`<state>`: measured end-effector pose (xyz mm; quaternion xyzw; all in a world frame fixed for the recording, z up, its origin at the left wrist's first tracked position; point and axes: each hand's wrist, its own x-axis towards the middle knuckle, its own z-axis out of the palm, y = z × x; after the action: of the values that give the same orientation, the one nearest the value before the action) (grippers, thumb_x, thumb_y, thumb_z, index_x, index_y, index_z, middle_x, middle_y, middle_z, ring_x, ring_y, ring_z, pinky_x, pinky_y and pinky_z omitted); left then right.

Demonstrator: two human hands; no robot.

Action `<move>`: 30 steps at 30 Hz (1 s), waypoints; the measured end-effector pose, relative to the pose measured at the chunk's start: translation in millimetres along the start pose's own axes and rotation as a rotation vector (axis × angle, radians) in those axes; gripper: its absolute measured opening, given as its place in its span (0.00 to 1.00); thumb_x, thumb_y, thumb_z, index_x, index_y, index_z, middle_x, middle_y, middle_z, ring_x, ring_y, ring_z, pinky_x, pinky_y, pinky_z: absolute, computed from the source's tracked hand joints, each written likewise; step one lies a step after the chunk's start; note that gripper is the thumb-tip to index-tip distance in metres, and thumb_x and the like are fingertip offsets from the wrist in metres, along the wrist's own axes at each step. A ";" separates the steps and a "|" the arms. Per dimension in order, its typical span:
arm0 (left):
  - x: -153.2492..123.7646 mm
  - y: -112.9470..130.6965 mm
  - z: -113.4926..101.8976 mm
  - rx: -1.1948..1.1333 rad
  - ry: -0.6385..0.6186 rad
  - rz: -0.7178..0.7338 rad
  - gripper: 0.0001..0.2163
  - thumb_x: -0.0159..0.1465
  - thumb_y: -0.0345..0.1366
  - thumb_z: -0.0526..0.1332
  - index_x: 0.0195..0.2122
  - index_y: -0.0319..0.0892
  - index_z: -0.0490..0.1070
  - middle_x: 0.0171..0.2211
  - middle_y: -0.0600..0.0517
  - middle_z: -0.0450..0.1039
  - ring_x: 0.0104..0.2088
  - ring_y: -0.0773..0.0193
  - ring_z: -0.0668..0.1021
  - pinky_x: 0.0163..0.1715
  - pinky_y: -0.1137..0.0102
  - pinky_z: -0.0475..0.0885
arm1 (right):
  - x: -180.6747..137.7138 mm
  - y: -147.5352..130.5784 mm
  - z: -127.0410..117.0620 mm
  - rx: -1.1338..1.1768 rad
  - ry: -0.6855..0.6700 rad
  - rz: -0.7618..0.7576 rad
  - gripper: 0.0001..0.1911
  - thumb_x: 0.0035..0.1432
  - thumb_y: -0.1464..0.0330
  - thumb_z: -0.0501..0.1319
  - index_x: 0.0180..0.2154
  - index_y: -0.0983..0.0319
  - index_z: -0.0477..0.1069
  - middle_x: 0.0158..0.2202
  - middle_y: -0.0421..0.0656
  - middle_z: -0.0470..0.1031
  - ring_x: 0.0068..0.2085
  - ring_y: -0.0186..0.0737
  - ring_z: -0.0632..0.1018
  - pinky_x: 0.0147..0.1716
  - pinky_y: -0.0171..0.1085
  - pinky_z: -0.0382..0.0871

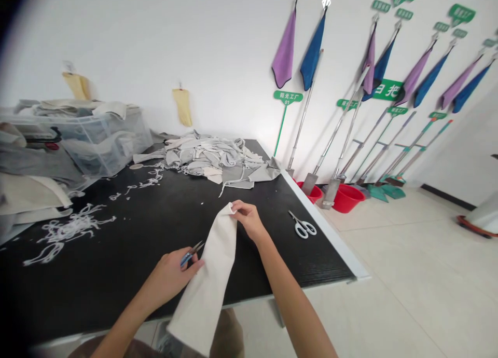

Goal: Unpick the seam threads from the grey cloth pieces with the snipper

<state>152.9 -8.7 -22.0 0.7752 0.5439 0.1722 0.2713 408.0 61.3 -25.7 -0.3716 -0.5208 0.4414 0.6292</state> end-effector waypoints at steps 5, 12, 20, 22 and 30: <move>21.9 0.3 -14.6 -0.250 0.030 0.102 0.16 0.62 0.47 0.61 0.45 0.41 0.73 0.34 0.50 0.74 0.31 0.63 0.73 0.33 0.69 0.67 | -7.3 -16.7 3.1 0.015 -0.082 0.006 0.11 0.49 0.63 0.72 0.37 0.57 0.82 0.38 0.42 0.78 0.36 0.36 0.75 0.35 0.34 0.67; 83.3 23.9 -29.7 -0.894 -0.361 0.183 0.37 0.61 0.47 0.65 0.68 0.45 0.51 0.21 0.64 0.47 0.18 0.75 0.50 0.17 0.77 0.47 | -13.1 -30.0 4.2 0.016 -0.247 0.154 0.15 0.44 0.64 0.75 0.36 0.59 0.83 0.34 0.42 0.82 0.31 0.36 0.77 0.32 0.34 0.68; 111.0 27.1 -12.1 -0.978 -0.534 0.256 0.21 0.53 0.47 0.71 0.42 0.39 0.71 0.19 0.63 0.53 0.18 0.77 0.52 0.17 0.76 0.46 | -16.8 -39.8 -3.4 0.120 -0.429 0.201 0.20 0.40 0.69 0.77 0.39 0.61 0.82 0.38 0.43 0.82 0.38 0.38 0.80 0.41 0.35 0.72; 112.1 21.7 -10.2 -0.973 -0.467 0.260 0.17 0.54 0.45 0.71 0.34 0.39 0.70 0.18 0.63 0.52 0.17 0.77 0.52 0.17 0.76 0.46 | -17.0 -39.4 -6.0 0.167 -0.416 0.270 0.25 0.37 0.70 0.77 0.42 0.62 0.80 0.38 0.43 0.82 0.36 0.37 0.80 0.37 0.34 0.72; 108.8 17.9 -19.5 -0.714 0.087 0.337 0.12 0.51 0.39 0.72 0.25 0.38 0.72 0.17 0.59 0.59 0.20 0.73 0.61 0.21 0.76 0.57 | -14.1 -36.6 -4.1 0.078 -0.207 0.309 0.16 0.33 0.70 0.78 0.28 0.64 0.77 0.26 0.38 0.76 0.27 0.33 0.74 0.28 0.32 0.67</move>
<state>193.3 93.1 1.3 0.7026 0.3260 0.4253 0.4682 417.3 35.8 2.9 -0.3750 -0.5017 0.5886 0.5111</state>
